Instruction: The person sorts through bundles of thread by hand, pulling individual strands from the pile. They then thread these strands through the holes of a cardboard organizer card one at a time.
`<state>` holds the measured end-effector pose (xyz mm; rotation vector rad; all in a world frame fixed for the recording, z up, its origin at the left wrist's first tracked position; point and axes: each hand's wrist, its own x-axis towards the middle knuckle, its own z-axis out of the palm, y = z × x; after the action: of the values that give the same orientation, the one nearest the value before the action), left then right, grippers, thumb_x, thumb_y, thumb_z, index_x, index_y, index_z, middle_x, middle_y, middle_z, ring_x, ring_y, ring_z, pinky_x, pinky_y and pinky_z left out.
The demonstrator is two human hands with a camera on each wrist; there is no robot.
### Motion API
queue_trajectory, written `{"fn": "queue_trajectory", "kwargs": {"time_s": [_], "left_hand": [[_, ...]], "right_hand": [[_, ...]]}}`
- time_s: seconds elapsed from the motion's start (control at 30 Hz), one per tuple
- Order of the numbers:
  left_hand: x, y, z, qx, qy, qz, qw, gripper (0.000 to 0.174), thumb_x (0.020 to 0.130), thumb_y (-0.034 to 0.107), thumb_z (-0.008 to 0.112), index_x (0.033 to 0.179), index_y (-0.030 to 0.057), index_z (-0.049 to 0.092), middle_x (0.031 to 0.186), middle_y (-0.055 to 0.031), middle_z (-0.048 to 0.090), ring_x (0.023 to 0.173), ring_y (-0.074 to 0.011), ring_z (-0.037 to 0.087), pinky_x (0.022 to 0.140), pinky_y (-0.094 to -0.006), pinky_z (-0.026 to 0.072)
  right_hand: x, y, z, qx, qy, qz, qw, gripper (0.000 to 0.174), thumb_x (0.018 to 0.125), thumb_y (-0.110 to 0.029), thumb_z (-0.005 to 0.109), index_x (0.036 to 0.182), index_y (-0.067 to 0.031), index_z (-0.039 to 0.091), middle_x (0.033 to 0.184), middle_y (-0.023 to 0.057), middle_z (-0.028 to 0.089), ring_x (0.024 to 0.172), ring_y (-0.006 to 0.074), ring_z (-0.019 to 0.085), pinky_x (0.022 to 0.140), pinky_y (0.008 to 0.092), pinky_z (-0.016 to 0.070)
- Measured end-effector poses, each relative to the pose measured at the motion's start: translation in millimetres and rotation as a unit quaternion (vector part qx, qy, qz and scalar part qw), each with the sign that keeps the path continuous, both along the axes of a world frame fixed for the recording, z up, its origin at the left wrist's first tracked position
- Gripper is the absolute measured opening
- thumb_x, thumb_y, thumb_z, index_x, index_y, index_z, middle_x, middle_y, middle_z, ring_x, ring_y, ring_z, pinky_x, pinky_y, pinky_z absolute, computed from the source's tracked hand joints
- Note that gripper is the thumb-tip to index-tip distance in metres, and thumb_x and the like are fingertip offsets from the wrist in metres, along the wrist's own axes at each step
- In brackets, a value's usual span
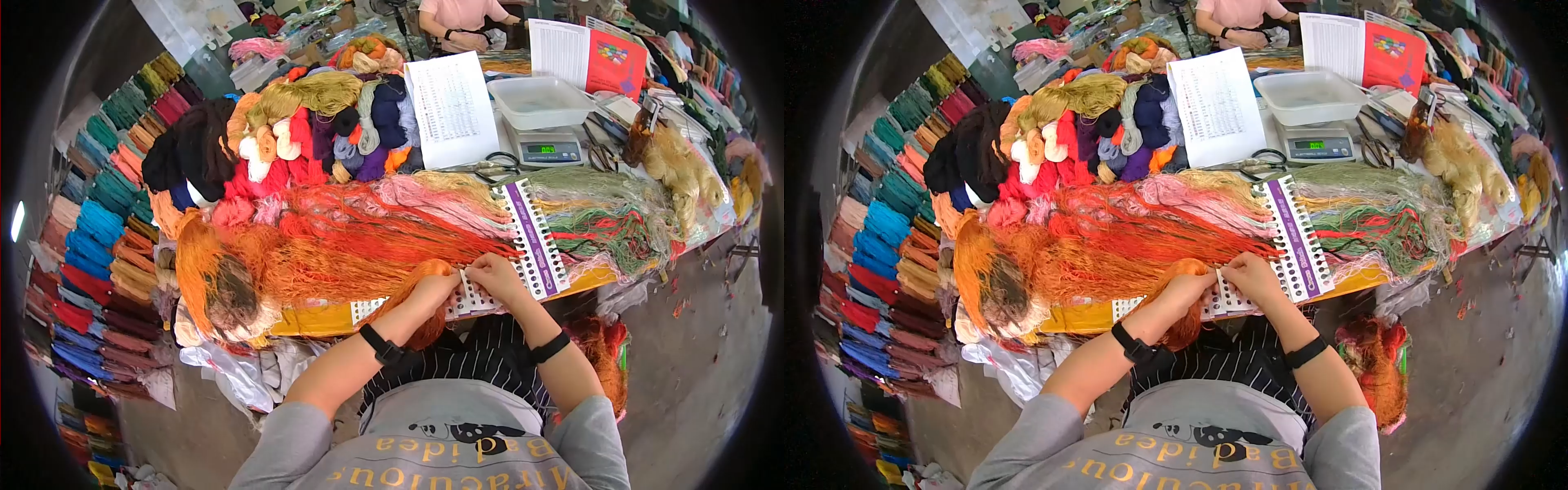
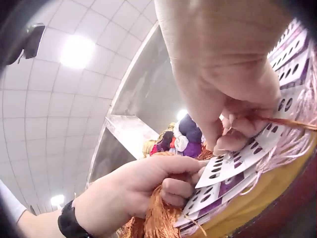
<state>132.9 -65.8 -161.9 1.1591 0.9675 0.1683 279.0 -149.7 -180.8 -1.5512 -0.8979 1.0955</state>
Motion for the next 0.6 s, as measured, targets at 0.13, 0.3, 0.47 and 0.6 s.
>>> {"fn": "queue_trajectory", "kwargs": {"time_s": [0.13,0.3,0.47,0.6], "left_hand": [[-27,14,27,-0.036,-0.078,0.041,0.995,0.015,0.086,0.018,0.061,0.089,0.0036,0.062,0.074,-0.0013,0.059,0.048,-0.0047,0.042,0.042,-0.0183,0.0326],[-63,42,80,-0.195,-0.297,0.04,0.934,0.027,0.087,0.012,0.056,0.113,0.0026,0.056,0.078,0.0,0.059,0.046,0.0003,0.035,0.038,-0.0139,0.0251],[-20,2,27,-0.008,-0.039,-0.118,0.992,0.022,0.087,0.023,0.059,0.102,0.0078,0.061,0.061,0.0007,0.056,0.043,-0.0053,0.042,0.042,-0.0171,0.0334],[-28,-2,14,0.064,0.01,-0.063,0.996,0.021,0.087,0.029,0.06,0.091,0.0087,0.063,0.057,0.0022,0.052,0.043,-0.0072,0.043,0.042,-0.0174,0.0343]], "right_hand": [[-1,0,-12,0.009,-0.092,0.013,0.996,0.015,0.081,-0.014,0.062,0.078,0.0001,0.059,0.059,0.0029,0.057,0.05,0.009,0.054,0.045,0.0229,0.0414],[-2,-4,-2,0.001,-0.12,0.021,0.993,0.018,0.08,-0.019,0.064,0.08,-0.0011,0.062,0.06,0.0046,0.061,0.051,0.0129,0.057,0.05,0.0266,0.0439],[7,-6,6,0.013,0.097,0.046,0.994,0.014,0.084,-0.011,0.062,0.085,0.0023,0.061,0.065,0.0015,0.057,0.056,0.0076,0.051,0.052,0.0214,0.0413],[4,-9,2,0.043,0.043,0.066,0.996,0.018,0.086,-0.017,0.06,0.086,0.0009,0.061,0.066,0.0026,0.059,0.06,0.008,0.055,0.056,0.0222,0.043]]}}
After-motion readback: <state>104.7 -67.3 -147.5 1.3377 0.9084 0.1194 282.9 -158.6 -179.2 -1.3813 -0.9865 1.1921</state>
